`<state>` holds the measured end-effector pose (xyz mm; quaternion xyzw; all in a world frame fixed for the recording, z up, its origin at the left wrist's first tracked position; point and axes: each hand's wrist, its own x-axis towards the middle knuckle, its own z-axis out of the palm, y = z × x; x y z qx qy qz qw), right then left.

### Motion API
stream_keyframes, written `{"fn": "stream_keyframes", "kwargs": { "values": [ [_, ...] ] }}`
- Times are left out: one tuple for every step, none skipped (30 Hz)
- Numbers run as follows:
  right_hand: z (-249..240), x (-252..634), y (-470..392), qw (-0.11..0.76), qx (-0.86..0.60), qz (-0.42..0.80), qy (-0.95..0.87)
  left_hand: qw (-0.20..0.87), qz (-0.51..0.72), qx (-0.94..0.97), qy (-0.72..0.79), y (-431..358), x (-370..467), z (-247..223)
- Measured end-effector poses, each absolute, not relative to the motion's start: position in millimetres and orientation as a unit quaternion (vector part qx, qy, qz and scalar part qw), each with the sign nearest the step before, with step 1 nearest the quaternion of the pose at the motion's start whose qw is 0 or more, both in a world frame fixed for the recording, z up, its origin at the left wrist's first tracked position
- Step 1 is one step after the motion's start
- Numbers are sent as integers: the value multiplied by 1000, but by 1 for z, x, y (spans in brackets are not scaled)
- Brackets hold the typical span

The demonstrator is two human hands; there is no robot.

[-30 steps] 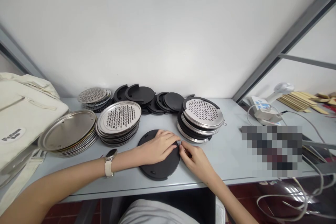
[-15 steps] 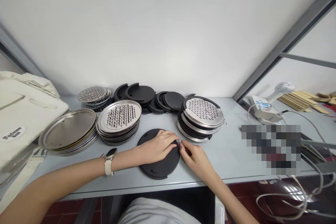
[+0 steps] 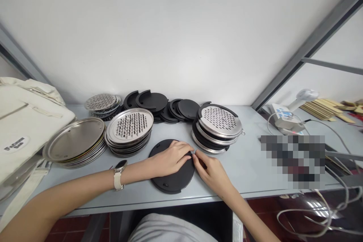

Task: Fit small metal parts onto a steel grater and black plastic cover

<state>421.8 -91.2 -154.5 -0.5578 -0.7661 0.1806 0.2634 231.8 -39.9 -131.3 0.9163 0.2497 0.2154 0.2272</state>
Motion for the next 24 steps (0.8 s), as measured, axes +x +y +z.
{"fn": "stream_keyframes", "kwargs": {
  "values": [
    [-155,422,-91,261,-557,177,-768,226,215,916,251,-40,232,-131],
    [-155,421,-91,259,-558,172,-770,226,214,917,251,-40,232,-131],
    [-155,421,-91,256,-560,165,-771,225,213,917,252,-40,232,-131],
    [-155,420,-91,252,-561,157,-773,226,213,916,253,-40,231,-131],
    [-155,420,-91,247,-563,149,-774,225,213,916,254,-40,231,-131],
    [-156,420,-91,242,-565,142,-776,225,212,916,254,-40,231,-131],
    [-156,420,-91,237,-565,137,-778,225,213,916,254,-40,231,-131],
    [-156,419,-91,234,-565,133,-780,224,213,916,255,-40,231,-131],
    [-156,420,-91,231,-564,130,-782,223,213,916,256,-40,231,-131],
    [-155,420,-92,229,-563,128,-783,222,214,916,256,-40,232,-130],
    [-155,420,-92,228,-563,127,-785,223,215,916,256,-40,232,-130],
    [-154,420,-92,228,-561,127,-785,224,215,915,256,-40,232,-130],
    [-154,420,-92,228,-561,130,-785,226,215,915,255,-40,232,-130],
    [-153,420,-92,230,-560,134,-784,228,214,915,253,-40,232,-129],
    [-152,420,-92,232,-560,140,-783,231,214,915,252,-40,232,-129],
    [-152,420,-92,234,-559,146,-782,232,213,915,252,-40,232,-129],
    [-151,419,-92,237,-557,152,-781,234,212,914,253,-41,232,-128],
    [-151,419,-93,239,-556,158,-781,235,212,914,255,-41,232,-128],
    [-151,419,-93,240,-554,163,-780,236,212,913,258,-41,232,-128],
    [-151,419,-93,240,-552,167,-781,237,212,912,261,-41,232,-128],
    [-151,419,-93,240,-551,170,-781,237,211,911,264,-42,232,-128],
    [-151,419,-93,240,-551,172,-780,237,211,910,265,-42,232,-128],
    [-151,419,-94,239,-551,173,-780,238,210,910,266,-42,232,-128],
    [-151,419,-93,239,-551,173,-781,237,210,910,267,-42,232,-128]
  ]
}}
